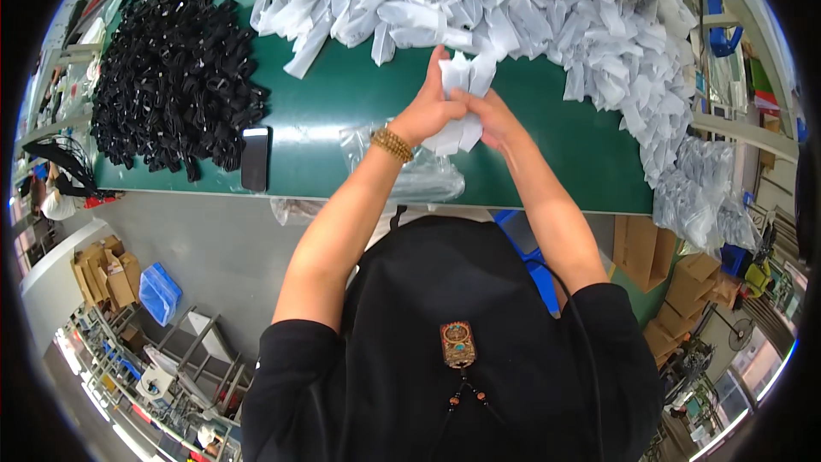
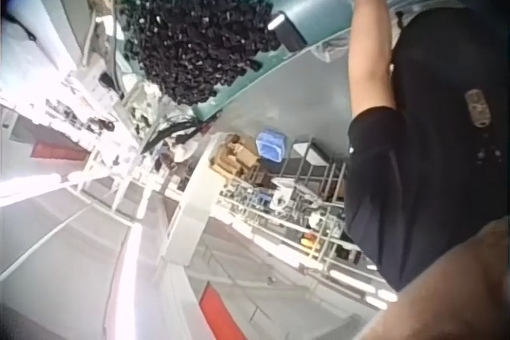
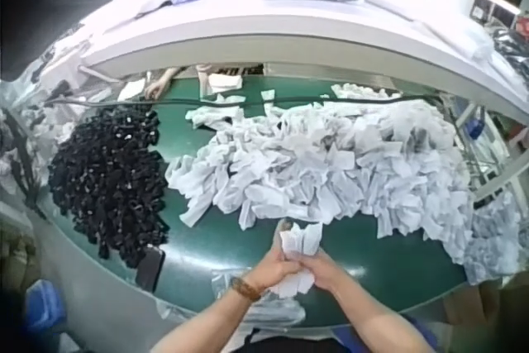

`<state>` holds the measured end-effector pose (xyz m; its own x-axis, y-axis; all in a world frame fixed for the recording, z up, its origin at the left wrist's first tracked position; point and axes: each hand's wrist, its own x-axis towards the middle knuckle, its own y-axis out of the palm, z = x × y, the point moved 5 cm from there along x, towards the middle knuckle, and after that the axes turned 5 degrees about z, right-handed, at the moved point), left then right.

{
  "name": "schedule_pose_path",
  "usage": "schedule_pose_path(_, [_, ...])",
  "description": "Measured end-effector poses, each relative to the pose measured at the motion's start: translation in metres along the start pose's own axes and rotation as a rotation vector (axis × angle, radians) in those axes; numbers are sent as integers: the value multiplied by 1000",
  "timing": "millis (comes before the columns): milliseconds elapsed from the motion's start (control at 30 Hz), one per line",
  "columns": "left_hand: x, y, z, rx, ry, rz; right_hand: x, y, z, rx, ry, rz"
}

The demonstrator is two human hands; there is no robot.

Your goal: The person is putting white components into clear plastic bags on a workbench in a factory.

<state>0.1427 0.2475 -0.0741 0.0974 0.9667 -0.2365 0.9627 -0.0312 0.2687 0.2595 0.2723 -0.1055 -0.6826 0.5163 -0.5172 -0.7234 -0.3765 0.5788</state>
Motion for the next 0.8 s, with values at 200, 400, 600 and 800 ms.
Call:
schedule_pose_path(200, [-36,-12,-19,599,106,134,-20,11,-9,-120,-115,98])
schedule_pose_path(400, [-165,-50,0,1264,27,-92,-101,23,-10,-548,-219,205])
schedule_pose_path(600, [-173,-94,55,1002,-11,-343,-41,115,-96,-1161,-88,465])
schedule_pose_path(800, [-188,-86,42,455,17,-403,40,76,-137,-1294,171,146])
